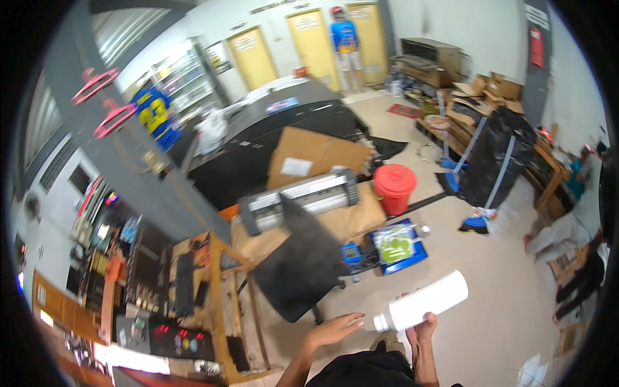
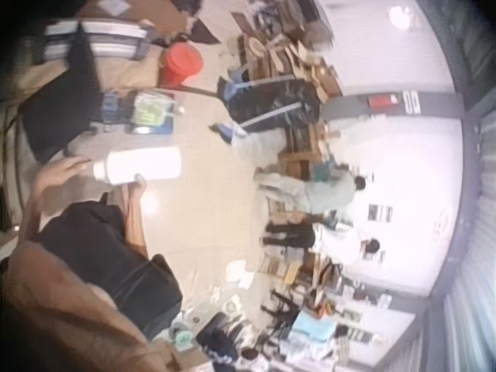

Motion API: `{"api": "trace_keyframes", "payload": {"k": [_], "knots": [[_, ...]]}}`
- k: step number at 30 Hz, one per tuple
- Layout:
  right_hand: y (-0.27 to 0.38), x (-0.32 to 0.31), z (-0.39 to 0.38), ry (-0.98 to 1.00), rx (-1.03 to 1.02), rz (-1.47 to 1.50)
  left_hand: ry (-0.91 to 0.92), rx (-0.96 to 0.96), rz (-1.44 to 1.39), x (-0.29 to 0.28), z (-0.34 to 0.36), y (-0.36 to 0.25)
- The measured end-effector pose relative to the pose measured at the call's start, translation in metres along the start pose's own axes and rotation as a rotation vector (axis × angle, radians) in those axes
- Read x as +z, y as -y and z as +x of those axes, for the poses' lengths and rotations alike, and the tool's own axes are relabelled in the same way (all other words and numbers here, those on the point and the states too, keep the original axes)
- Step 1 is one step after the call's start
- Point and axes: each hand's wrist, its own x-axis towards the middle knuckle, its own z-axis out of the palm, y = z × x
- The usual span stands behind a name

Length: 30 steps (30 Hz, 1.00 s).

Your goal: The person retrieves a roll of paper towels, tears off a sheet, and uses it to wipe the interior components of a large blue printing machine. The person then walks around the room and returns to continue wiping the machine's internal parts.

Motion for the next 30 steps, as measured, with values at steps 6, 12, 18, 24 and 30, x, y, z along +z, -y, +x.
{"api": "trace_keyframes", "payload": {"k": [6,12,18,24,30], "knots": [[0.12,-0.072,0.079,-0.318,-0.205,0.168,0.032,-0.215,-0.145,0.039,0.23,0.116],[0.21,-0.113,0.155,-0.365,-0.272,0.378,0.105,-0.59,-0.556,0.069,0.246,0.273],[0.27,-0.165,0.288,-0.112,-0.22,0.216,0.295,-0.96,-0.224,0.099,0.384,0.27],[0.331,-0.205,0.5,-0.127,-0.162,0.185,0.009,-0.769,-0.415,0.1,0.646,0.152],[0.382,-0.227,0.7,-0.372,-0.198,-0.005,-0.122,-0.279,-0.461,0.021,0.902,0.013]]}}
